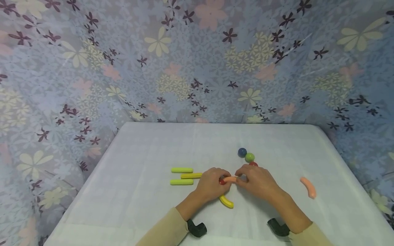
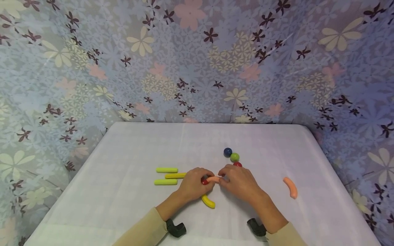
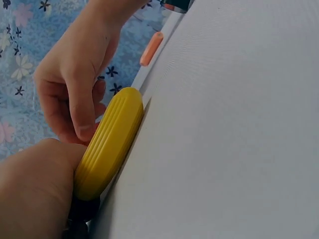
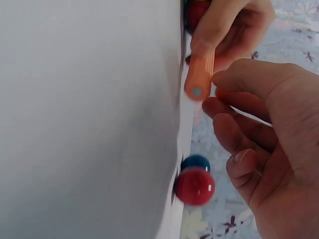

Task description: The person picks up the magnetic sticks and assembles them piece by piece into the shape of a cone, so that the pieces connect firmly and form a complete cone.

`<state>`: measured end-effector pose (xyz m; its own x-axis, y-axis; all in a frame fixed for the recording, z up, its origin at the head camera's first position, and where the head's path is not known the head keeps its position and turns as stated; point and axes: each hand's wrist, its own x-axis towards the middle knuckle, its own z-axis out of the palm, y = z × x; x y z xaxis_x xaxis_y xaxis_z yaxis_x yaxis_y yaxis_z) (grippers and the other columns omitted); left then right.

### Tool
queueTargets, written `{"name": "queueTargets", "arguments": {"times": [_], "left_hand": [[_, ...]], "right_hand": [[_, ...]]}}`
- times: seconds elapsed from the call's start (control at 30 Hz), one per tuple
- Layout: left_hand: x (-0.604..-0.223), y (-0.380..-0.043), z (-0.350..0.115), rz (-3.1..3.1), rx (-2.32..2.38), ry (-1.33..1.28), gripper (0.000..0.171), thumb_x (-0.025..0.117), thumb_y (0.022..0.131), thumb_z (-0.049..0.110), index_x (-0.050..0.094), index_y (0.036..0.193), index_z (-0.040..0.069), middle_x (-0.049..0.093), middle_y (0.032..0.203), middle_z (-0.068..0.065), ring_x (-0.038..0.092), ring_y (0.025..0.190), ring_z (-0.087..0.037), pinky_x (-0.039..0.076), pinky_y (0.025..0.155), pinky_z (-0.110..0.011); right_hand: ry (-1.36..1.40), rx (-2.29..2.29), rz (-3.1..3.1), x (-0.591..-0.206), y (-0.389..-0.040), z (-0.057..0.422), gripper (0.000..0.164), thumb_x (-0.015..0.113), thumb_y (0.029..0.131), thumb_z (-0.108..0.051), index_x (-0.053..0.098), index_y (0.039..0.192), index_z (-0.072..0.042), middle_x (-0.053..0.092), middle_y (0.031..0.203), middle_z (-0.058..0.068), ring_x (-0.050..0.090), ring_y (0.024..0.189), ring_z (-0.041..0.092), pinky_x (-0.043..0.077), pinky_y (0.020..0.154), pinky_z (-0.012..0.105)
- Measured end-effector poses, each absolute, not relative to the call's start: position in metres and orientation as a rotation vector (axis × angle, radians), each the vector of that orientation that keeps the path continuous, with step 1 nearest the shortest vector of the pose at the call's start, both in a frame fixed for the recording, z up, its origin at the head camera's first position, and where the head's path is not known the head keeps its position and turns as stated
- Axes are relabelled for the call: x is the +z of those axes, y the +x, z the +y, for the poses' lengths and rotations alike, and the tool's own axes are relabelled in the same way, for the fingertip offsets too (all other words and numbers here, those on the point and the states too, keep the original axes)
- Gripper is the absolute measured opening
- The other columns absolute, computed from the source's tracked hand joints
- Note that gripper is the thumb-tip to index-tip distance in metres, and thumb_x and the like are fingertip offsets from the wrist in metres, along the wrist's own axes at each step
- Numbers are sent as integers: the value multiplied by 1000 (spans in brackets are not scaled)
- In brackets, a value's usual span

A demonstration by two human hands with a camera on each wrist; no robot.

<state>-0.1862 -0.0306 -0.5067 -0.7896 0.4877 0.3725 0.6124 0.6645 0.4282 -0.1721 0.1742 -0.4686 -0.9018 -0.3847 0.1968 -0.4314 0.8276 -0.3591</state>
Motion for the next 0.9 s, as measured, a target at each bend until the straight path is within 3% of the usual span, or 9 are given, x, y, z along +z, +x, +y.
{"name": "queueTargets", "arguments": {"times": [0.3,0.53,0.9], "left_hand": [[-509,-188,-30,-2649,-937,-838,16,70,84,26,70,98,16,56,78,14,48,68,-3,39,58,-14],[-510,-187,-30,-2676,-971,-776,18,68,86,27,67,100,16,56,82,13,49,70,-5,42,60,-15],[-512,-188,-30,-2674,-993,-753,16,68,86,26,66,99,16,54,80,12,48,68,-5,41,58,-15]], "right_hand": [[527,566,-2948,-466,-174,204,15,73,81,-19,72,97,-18,60,87,-10,51,70,8,45,61,30],[430,605,-2935,-467,-177,229,17,73,82,-18,72,99,-19,59,90,-8,48,67,11,41,56,28],[334,807,-2923,-477,-189,243,38,78,80,-22,66,115,-15,59,100,1,52,73,16,44,56,30]]}}
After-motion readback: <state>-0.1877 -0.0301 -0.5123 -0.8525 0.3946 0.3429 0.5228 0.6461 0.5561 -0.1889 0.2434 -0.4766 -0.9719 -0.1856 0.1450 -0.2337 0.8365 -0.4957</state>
